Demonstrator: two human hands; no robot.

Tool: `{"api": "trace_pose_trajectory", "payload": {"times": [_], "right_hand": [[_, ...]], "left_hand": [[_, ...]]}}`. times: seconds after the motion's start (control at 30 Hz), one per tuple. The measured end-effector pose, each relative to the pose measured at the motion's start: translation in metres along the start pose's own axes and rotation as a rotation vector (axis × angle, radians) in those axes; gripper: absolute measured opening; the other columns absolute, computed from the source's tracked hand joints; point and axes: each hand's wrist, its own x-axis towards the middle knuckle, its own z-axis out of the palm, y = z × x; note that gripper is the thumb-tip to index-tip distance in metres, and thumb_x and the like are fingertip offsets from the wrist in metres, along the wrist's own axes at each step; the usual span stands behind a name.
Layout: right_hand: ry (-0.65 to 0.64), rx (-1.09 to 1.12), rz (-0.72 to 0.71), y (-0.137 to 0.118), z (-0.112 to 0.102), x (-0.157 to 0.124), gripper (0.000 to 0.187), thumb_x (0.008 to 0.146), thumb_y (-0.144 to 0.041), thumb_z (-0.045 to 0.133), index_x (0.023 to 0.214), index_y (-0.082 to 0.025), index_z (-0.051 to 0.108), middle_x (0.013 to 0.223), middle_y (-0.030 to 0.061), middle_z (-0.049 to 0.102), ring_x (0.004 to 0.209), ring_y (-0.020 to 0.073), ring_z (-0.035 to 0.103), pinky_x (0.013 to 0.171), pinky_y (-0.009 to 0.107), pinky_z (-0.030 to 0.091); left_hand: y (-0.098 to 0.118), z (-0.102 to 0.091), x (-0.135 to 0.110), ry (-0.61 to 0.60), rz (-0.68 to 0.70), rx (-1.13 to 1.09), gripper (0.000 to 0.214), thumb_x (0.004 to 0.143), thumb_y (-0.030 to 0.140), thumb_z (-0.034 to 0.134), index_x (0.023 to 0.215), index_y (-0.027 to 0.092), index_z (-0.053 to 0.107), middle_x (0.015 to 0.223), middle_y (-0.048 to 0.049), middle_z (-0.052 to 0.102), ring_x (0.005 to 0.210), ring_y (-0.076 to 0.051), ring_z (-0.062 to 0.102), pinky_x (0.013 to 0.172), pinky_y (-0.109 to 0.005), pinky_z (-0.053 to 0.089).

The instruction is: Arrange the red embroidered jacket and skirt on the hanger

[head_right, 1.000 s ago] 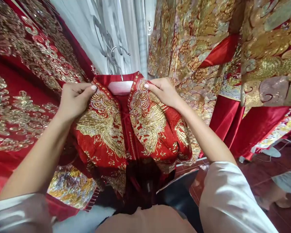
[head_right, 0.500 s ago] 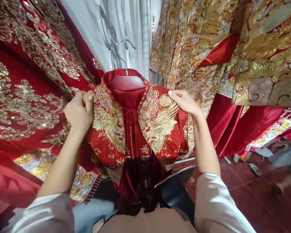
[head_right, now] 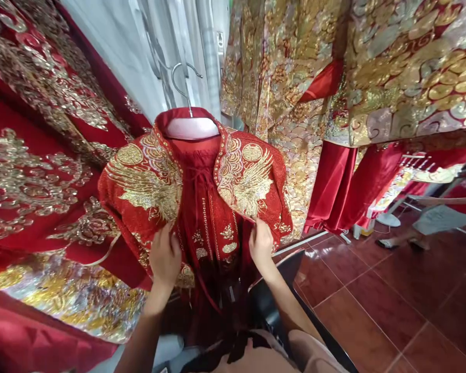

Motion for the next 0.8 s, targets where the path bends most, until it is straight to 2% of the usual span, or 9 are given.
{"api": "trace_pose_trajectory", "payload": {"times": [0.1, 0.2, 0.27, 0.33, 0.4, 0.47, 0.57, 0.67, 0.8], "right_hand": [[0.045, 0.128, 0.124, -0.026, -0.029, 0.007, 0.020, 0.086, -0.017, 0.033, 0.074, -0.019, 0.048, 0.058, 0.0003, 0.049, 0.051, 0.0128, 0.046, 0.052, 0.025, 0.038], [-0.031, 0.379, 0.033, -0.083, -0.061, 0.009, 0.019, 0.087, -0.015, 0.034, 0.073, -0.020, 0.045, 0.053, -0.0047, 0.040, 0.046, 0.0090, 0.038, 0.046, 0.021, 0.030], [-0.036, 0.482, -0.023, -0.109, -0.060, 0.011, 0.016, 0.089, -0.017, 0.035, 0.078, -0.019, 0.047, 0.056, -0.0049, 0.042, 0.047, 0.0084, 0.040, 0.048, 0.020, 0.032], [-0.077, 0.470, -0.007, -0.113, -0.037, 0.015, 0.017, 0.090, -0.019, 0.034, 0.076, -0.020, 0.044, 0.055, -0.0043, 0.041, 0.047, 0.0094, 0.040, 0.048, 0.021, 0.032], [-0.181, 0.365, 0.046, -0.099, -0.001, 0.019, 0.019, 0.088, -0.019, 0.031, 0.072, -0.020, 0.040, 0.055, -0.0022, 0.040, 0.048, 0.0122, 0.041, 0.049, 0.024, 0.032], [-0.259, 0.286, 0.092, -0.079, 0.031, 0.017, 0.020, 0.087, -0.019, 0.028, 0.076, -0.019, 0.044, 0.063, 0.0033, 0.048, 0.058, 0.0164, 0.047, 0.058, 0.028, 0.038], [-0.346, 0.391, 0.097, -0.054, 0.048, -0.006, 0.023, 0.089, -0.025, 0.033, 0.097, -0.017, 0.052, 0.094, 0.0113, 0.058, 0.091, 0.0210, 0.055, 0.084, 0.035, 0.043], [-0.408, 0.691, 0.378, -0.032, 0.036, -0.047, 0.022, 0.080, -0.032, 0.054, 0.099, -0.020, 0.057, 0.104, 0.0071, 0.059, 0.102, 0.0198, 0.052, 0.097, 0.034, 0.037], [-0.270, 0.817, 0.900, 0.020, 0.020, -0.096, 0.021, 0.067, -0.030, 0.062, 0.082, -0.022, 0.049, 0.079, -0.0012, 0.053, 0.080, 0.0151, 0.051, 0.085, 0.031, 0.041]], "left_hand": [[0.021, -0.028, -0.017, 0.006, -0.014, -0.058, 0.032, 0.093, 0.022, 0.033, 0.111, 0.012, 0.057, 0.096, -0.0154, 0.066, 0.086, -0.025, 0.065, 0.072, -0.034, 0.051], [0.063, -0.052, -0.043, 0.058, 0.097, -0.143, 0.024, 0.093, 0.022, 0.038, 0.107, 0.017, 0.057, 0.088, -0.0099, 0.067, 0.078, -0.021, 0.066, 0.068, -0.028, 0.051], [0.084, -0.052, -0.053, 0.019, 0.119, -0.146, 0.022, 0.092, 0.022, 0.042, 0.107, 0.018, 0.057, 0.086, -0.0090, 0.066, 0.075, -0.020, 0.066, 0.063, -0.027, 0.050], [0.091, -0.035, -0.054, -0.117, 0.068, -0.096, 0.025, 0.091, 0.019, 0.041, 0.110, 0.015, 0.056, 0.088, -0.0107, 0.066, 0.072, -0.021, 0.066, 0.057, -0.027, 0.049], [0.084, -0.006, -0.048, -0.231, -0.029, -0.028, 0.034, 0.089, 0.015, 0.036, 0.118, 0.011, 0.054, 0.094, -0.0147, 0.065, 0.074, -0.023, 0.066, 0.058, -0.029, 0.049], [0.066, 0.026, -0.044, -0.238, -0.097, -0.026, 0.044, 0.087, 0.011, 0.035, 0.129, 0.007, 0.048, 0.104, -0.0185, 0.063, 0.087, -0.026, 0.064, 0.071, -0.034, 0.051], [0.033, 0.054, -0.056, -0.251, -0.082, -0.215, 0.050, 0.085, 0.012, 0.041, 0.134, 0.009, 0.045, 0.114, -0.0190, 0.059, 0.106, -0.028, 0.057, 0.093, -0.041, 0.045], [0.000, 0.051, -0.088, -0.278, -0.299, -0.559, 0.035, 0.080, 0.022, 0.054, 0.113, 0.014, 0.063, 0.110, -0.0140, 0.062, 0.107, -0.025, 0.055, 0.100, -0.038, 0.040], [-0.033, 0.030, -0.142, -0.293, -0.674, -0.762, 0.019, 0.070, 0.035, 0.064, 0.075, 0.017, 0.067, 0.080, -0.0073, 0.066, 0.083, -0.021, 0.060, 0.085, -0.035, 0.047]]}}
